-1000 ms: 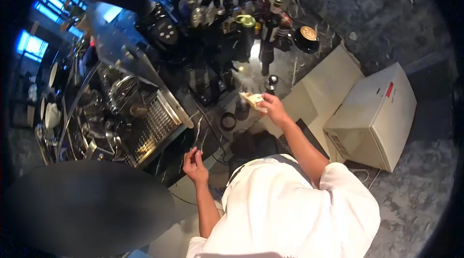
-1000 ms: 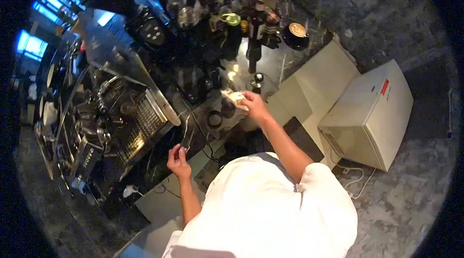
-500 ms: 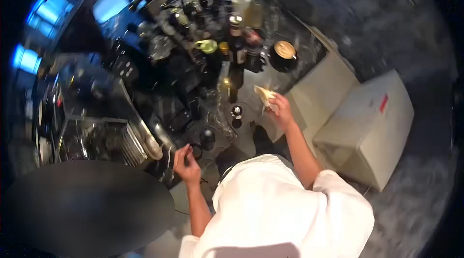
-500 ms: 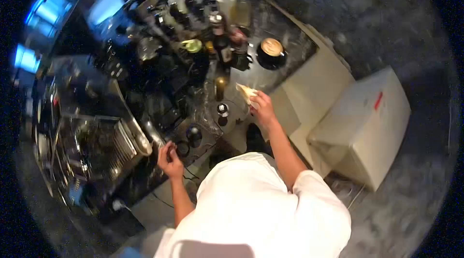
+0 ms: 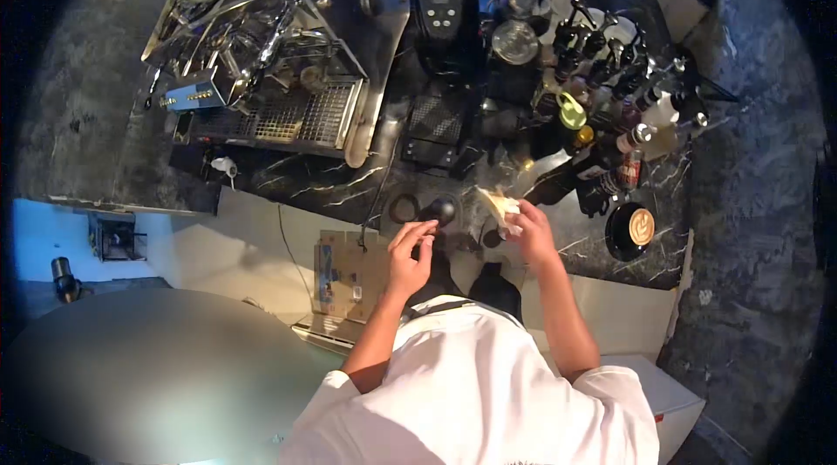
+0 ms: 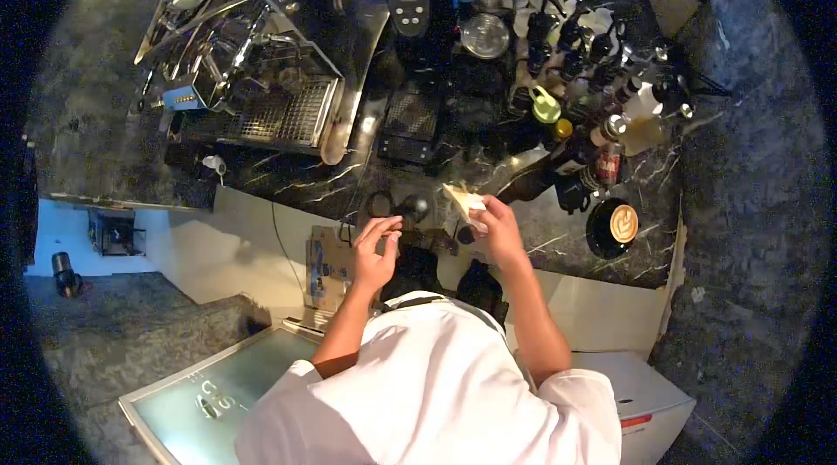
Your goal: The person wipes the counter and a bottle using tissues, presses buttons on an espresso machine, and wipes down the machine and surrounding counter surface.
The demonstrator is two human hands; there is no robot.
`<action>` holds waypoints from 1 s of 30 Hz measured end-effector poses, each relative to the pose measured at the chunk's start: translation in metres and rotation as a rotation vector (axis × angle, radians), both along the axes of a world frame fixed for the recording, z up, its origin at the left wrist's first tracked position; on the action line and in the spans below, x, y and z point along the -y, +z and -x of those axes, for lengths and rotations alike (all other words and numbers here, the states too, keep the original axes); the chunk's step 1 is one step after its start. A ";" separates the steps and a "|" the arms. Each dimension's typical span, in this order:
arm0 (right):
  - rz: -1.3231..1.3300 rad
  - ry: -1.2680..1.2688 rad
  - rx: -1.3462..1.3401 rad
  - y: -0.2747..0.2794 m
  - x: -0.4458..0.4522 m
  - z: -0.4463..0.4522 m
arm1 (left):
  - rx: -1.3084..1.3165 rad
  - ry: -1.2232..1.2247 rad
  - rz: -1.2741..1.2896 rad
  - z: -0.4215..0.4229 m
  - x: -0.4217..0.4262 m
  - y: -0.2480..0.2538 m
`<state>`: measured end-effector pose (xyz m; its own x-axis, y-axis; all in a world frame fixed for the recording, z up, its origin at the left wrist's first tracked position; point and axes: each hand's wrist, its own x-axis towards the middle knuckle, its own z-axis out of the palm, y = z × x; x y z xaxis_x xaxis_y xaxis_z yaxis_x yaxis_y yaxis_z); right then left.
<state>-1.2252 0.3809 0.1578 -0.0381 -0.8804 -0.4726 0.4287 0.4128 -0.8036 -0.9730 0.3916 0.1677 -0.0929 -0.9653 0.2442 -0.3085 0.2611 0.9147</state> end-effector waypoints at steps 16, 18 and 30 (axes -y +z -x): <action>0.067 0.029 -0.581 -0.119 0.188 -0.226 | -0.007 0.343 -0.231 -0.203 0.034 -0.027; 0.109 0.001 -0.732 -0.138 0.201 -0.247 | -0.011 0.359 -0.281 -0.227 0.047 -0.029; 0.051 0.069 -0.960 -0.154 0.187 -0.295 | -0.070 0.282 -0.235 -0.298 0.084 -0.025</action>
<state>-0.9303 0.1939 0.0037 -0.3356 -0.9140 -0.2277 -0.4449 0.3669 -0.8170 -0.6747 0.3079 0.1427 0.1936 -0.9810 0.0093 -0.2732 -0.0448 0.9609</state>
